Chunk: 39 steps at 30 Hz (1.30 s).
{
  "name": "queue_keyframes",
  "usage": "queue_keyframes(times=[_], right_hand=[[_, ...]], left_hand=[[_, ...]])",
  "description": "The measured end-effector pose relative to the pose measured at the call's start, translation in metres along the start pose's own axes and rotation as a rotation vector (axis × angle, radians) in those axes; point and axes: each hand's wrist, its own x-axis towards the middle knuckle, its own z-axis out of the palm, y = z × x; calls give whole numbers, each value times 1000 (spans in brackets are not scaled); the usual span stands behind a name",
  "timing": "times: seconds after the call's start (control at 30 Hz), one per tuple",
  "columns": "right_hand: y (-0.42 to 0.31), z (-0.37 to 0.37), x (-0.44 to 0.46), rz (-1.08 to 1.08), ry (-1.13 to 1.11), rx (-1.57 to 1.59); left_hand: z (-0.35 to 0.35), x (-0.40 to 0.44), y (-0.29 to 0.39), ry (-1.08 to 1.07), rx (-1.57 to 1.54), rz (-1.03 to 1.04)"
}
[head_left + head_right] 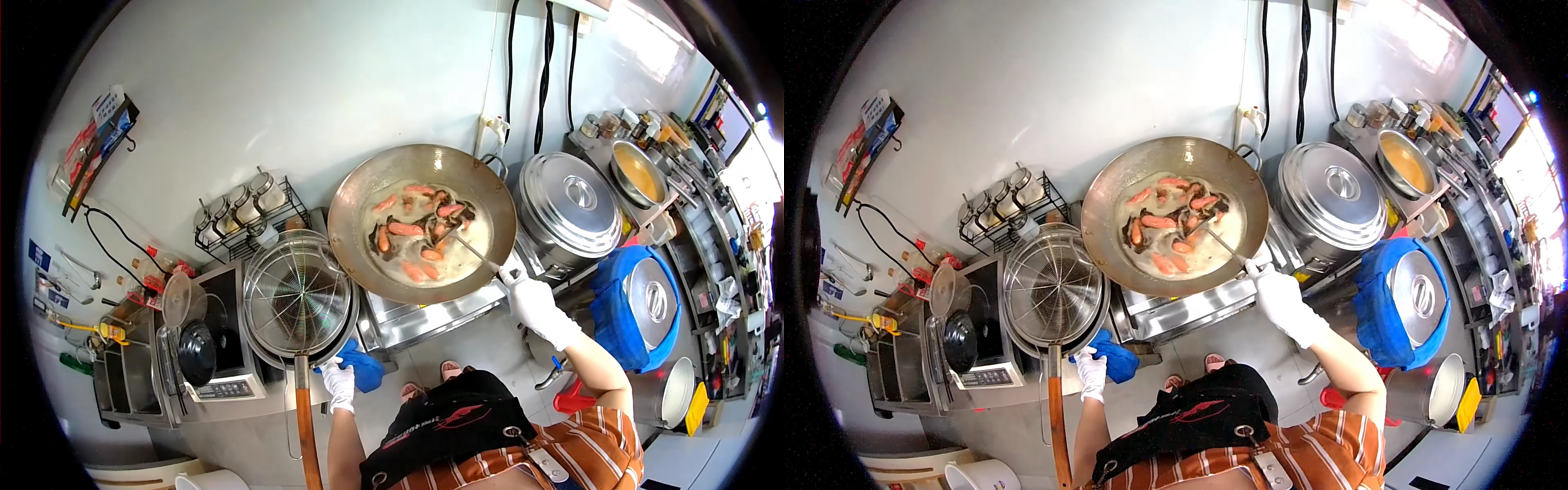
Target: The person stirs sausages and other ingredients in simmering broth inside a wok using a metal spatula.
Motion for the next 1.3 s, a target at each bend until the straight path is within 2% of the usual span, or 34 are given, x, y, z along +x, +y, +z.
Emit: queue_keyframes(times=[0.17,0.27,0.33,0.57,0.63,0.73,0.97,1.3], right_hand=[[8,-8,-10,17,-8,201],[4,-31,-17,49,-23,243],[5,-36,-24,59,5,217],[19,-67,-51,68,68,225],[19,-83,-59,113,-33,167],[20,-94,-68,115,-49,123],[18,-96,-77,112,-61,124],[17,-85,-68,43,-74,106]], left_hand=[[1,0,0,33,23,47],[4,0,-3,-9,-18,-41],[7,2,-8,23,17,33],[11,2,-16,3,-20,-3],[7,1,-13,21,11,52],[6,1,-10,10,-3,29],[6,0,-7,-9,-45,-35],[9,1,-10,32,23,6]])
